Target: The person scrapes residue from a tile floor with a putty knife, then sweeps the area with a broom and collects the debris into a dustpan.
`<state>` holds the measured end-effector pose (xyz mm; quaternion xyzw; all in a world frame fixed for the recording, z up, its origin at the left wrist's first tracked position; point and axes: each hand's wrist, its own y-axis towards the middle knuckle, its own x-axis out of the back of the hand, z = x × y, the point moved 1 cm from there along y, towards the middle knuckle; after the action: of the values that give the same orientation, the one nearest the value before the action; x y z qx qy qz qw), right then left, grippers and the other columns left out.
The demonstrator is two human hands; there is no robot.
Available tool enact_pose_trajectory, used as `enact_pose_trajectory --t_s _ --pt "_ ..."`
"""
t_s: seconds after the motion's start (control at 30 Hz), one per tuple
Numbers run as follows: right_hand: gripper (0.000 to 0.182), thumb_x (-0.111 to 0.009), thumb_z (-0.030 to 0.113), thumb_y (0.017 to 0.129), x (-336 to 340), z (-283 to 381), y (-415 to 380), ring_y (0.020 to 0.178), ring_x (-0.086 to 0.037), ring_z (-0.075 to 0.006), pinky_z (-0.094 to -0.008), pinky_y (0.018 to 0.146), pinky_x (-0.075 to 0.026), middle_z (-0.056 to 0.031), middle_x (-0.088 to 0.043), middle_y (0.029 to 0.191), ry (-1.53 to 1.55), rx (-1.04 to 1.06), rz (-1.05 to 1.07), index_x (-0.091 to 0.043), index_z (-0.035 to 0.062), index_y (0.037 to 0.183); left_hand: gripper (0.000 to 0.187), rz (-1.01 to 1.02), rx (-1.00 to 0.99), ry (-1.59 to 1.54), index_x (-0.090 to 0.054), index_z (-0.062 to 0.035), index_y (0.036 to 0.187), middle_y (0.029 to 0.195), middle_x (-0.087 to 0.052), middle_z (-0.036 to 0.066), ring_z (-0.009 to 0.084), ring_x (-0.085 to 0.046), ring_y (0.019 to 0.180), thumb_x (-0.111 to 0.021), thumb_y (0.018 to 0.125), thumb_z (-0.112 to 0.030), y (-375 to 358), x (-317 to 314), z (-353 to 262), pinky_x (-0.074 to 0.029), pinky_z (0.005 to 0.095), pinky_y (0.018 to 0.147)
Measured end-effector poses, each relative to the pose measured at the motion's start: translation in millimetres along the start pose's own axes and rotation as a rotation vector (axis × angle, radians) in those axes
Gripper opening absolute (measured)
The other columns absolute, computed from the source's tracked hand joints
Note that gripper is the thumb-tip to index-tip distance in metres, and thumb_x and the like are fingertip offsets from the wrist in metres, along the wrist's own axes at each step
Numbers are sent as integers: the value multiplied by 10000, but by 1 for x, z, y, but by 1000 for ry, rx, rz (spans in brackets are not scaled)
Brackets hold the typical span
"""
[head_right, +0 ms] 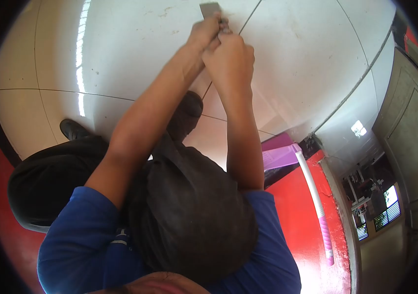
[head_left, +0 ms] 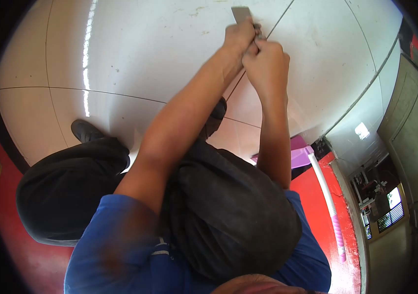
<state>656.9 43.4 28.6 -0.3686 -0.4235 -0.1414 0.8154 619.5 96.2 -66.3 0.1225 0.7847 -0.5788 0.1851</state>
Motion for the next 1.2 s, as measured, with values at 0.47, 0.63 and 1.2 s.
enact_pose_trajectory --t_s 0.47,0.63,1.2 --pt "221 -545 148 822 -17 -5 -35 723 -610 -458 -462 643 -487 -292 -607 776 35 68 -31 -622 -56 792 375 -154 -5 352 -666 -44 857 807 -663 79 173 -606 620 -524 955 -377 -1 35 44 -479 322 498" --pt "217 -538 154 849 -16 14 -13 778 -615 -461 -483 696 -502 -289 -623 806 -18 92 -38 -649 -23 790 380 -58 3 125 -634 -45 882 738 -616 56 165 -584 627 -488 987 -379 -2 30 4 -483 307 547" --pt "214 -546 149 846 -55 46 -64 739 -614 -462 -494 664 -484 -287 -610 779 -49 235 88 -632 -40 797 371 -206 62 -75 -599 3 825 730 -580 86 196 -553 579 -434 1007 -275 -52 101 24 -481 364 529"
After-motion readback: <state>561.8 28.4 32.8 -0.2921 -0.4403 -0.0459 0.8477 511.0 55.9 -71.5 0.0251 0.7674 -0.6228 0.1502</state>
